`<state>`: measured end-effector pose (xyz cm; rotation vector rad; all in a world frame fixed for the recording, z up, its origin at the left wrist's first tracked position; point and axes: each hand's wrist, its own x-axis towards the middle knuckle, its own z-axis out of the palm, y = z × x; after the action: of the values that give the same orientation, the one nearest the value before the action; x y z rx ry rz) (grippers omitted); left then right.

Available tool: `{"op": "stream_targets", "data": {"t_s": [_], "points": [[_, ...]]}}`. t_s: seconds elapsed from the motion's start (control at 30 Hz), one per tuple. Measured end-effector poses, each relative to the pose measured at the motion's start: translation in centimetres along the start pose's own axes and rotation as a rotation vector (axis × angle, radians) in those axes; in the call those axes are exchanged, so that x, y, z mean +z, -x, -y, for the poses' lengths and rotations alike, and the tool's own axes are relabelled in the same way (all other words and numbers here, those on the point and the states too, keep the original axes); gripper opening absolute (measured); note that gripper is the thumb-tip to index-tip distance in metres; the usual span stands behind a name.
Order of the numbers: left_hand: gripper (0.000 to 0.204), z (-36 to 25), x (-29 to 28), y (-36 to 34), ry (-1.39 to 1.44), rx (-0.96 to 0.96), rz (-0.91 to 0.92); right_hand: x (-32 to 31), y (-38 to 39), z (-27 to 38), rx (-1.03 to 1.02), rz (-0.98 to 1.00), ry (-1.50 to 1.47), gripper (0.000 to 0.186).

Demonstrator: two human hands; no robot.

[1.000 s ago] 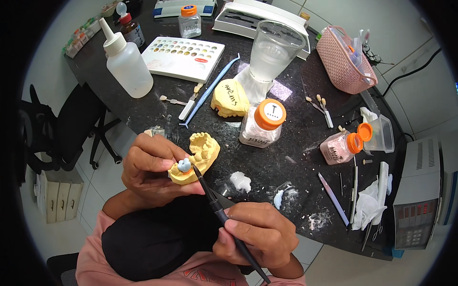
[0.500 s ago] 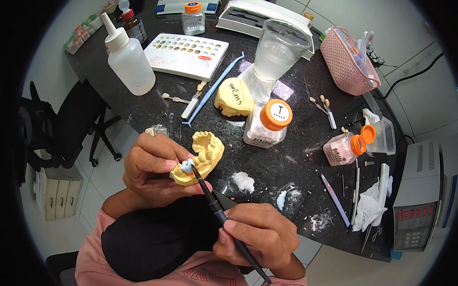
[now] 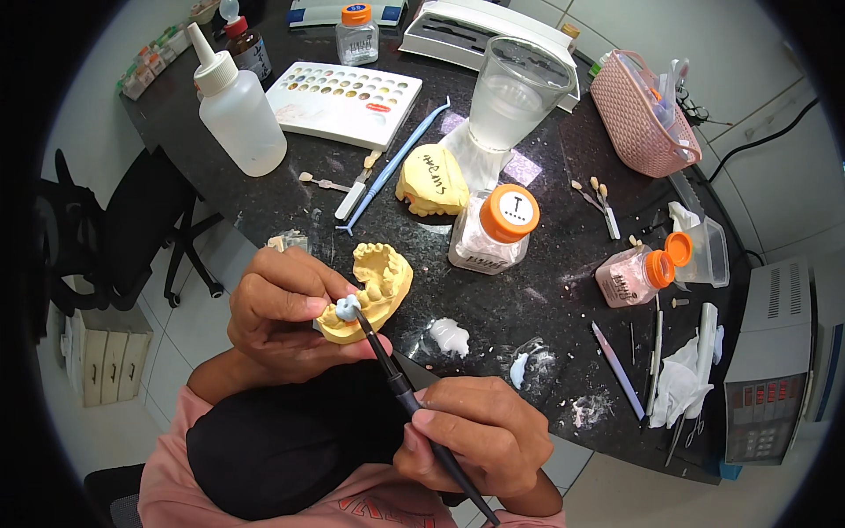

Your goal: Applying a white ceramic or opaque layer to a dental crown on a plaster model using a fine brush.

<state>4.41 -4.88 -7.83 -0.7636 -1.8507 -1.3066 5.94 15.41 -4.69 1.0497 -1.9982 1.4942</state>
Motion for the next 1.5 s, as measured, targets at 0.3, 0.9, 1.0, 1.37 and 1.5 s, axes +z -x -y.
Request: {"op": "stream_targets", "data": {"t_s": [0.3, 0.9, 1.0, 1.37, 1.5], "points": [[0.05, -0.2, 0.5, -0.3, -0.01, -0.01, -0.127, -3.1, 0.2, 1.8, 0.078, -0.115, 0.016, 0.029], [0.05, 0.0, -1.0, -0.1, 0.053, -0.065, -0.088, -5.6, -20.6, -6.8, 0.094, 0.23, 0.616, 0.026], [0.047, -0.1, -1.1, -0.1, 0.141, -0.177, -0.094, -6.2, -18.4, -3.7, 0.122, 0.076, 0.444, 0.021], [0.047, -0.6, -1.2, -0.3, 0.421, -0.22, -0.115, -4.3, -11.3, -5.0, 0.558, 0.177, 0.205, 0.016], [0.049, -0.7, -0.9, -0.1, 0.426, -0.231, -0.113, -5.8, -10.5, -4.4, 0.585, 0.208, 0.282, 0.017]]}}
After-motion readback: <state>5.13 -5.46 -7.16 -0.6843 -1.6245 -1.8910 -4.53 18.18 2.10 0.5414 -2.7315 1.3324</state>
